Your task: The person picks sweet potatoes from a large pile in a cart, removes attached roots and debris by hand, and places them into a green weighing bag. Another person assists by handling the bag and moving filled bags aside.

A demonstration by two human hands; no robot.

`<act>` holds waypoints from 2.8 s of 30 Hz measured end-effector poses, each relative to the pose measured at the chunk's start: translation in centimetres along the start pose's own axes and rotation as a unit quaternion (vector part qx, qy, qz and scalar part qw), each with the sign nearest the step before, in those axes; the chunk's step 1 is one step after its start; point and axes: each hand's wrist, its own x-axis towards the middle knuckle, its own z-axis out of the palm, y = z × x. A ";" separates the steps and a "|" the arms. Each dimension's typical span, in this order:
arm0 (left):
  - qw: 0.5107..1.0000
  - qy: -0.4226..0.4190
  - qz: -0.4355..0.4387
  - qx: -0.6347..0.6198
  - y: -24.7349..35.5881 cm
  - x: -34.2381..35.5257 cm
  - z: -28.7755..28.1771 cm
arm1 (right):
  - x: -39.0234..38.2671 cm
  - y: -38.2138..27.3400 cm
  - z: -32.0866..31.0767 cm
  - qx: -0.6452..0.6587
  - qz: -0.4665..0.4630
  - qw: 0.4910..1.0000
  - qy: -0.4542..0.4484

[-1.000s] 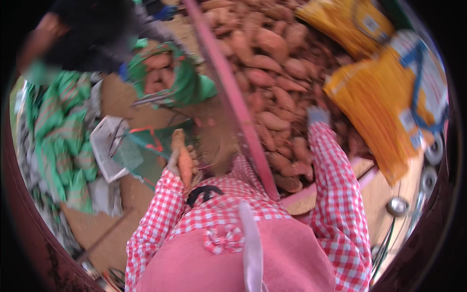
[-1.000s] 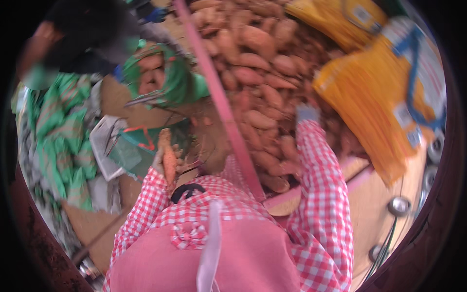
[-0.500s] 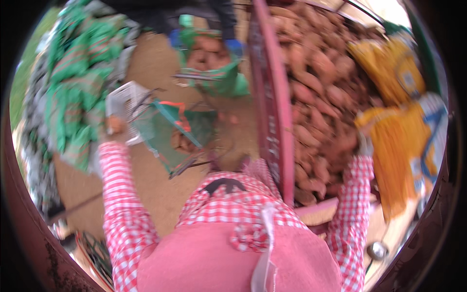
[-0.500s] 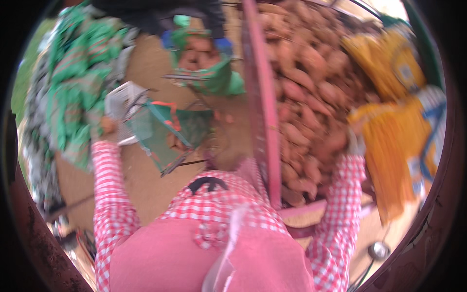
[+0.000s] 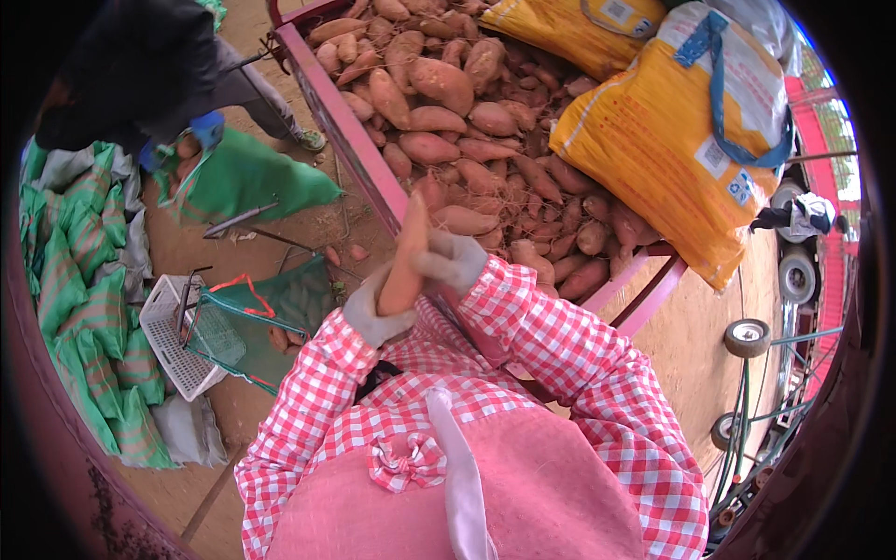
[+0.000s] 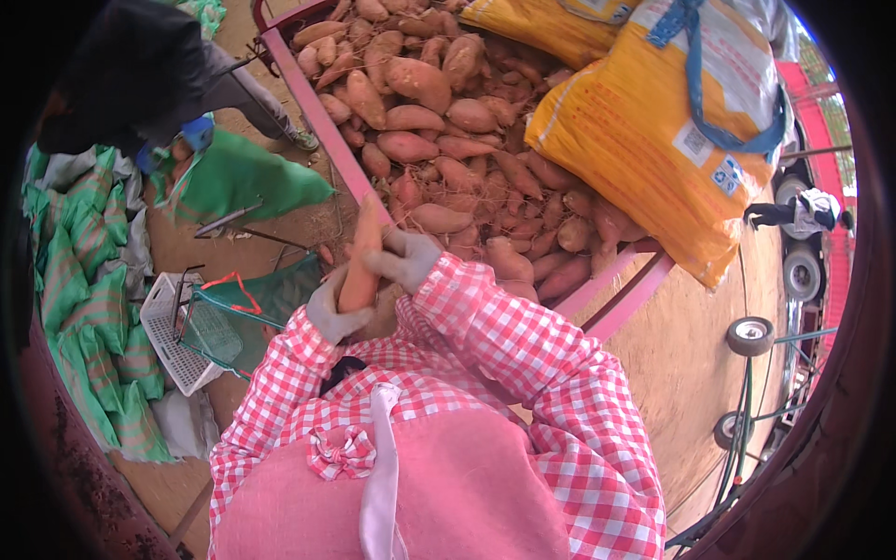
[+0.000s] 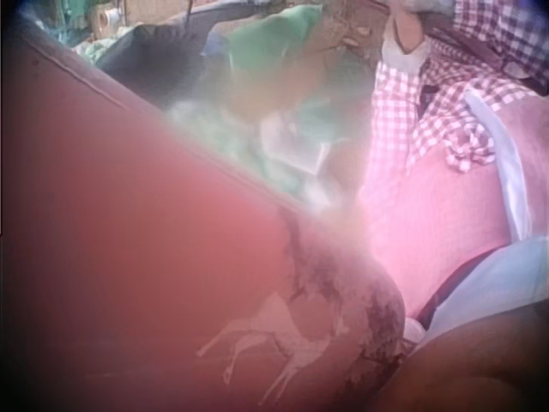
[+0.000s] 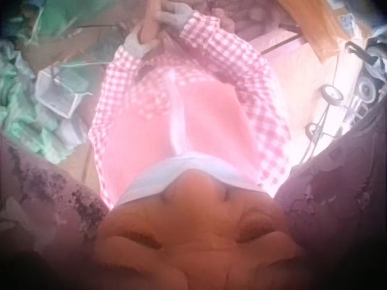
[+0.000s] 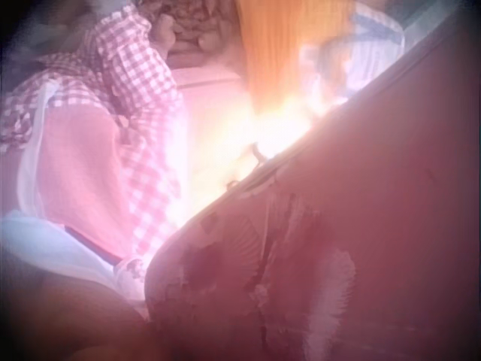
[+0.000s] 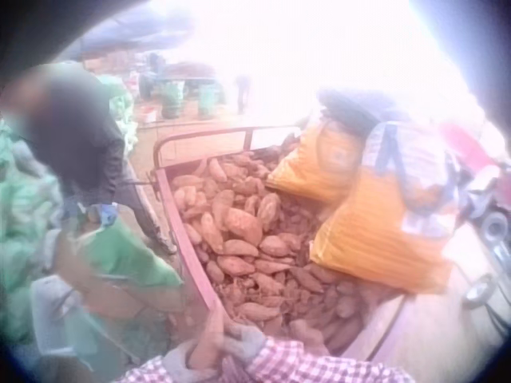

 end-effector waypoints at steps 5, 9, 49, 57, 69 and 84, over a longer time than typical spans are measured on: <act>0.982 0.153 0.007 -0.110 -5.0 -7.2 -7.2 | 2.2 -0.4 -13.6 -0.296 0.009 0.949 0.107; 0.887 0.397 -0.072 -0.227 -10.8 -16.1 -15.2 | 2.0 -1.3 -23.2 -0.642 0.176 0.729 0.160; 0.900 0.326 -0.256 -0.138 -16.0 -13.5 -12.1 | 5.4 1.1 -15.9 -0.467 0.062 0.862 0.187; 0.917 0.312 -0.220 -0.115 -11.7 -10.0 -10.2 | 3.6 5.9 -7.0 -0.698 0.124 0.705 -0.019; 0.983 0.068 -0.109 -0.131 -2.8 0.5 -4.3 | 5.7 2.6 -8.1 -0.485 0.079 0.866 0.094; 0.930 0.065 -0.124 -0.339 -2.7 -0.4 -2.1 | 14.9 5.4 -19.7 -0.699 0.139 0.685 0.149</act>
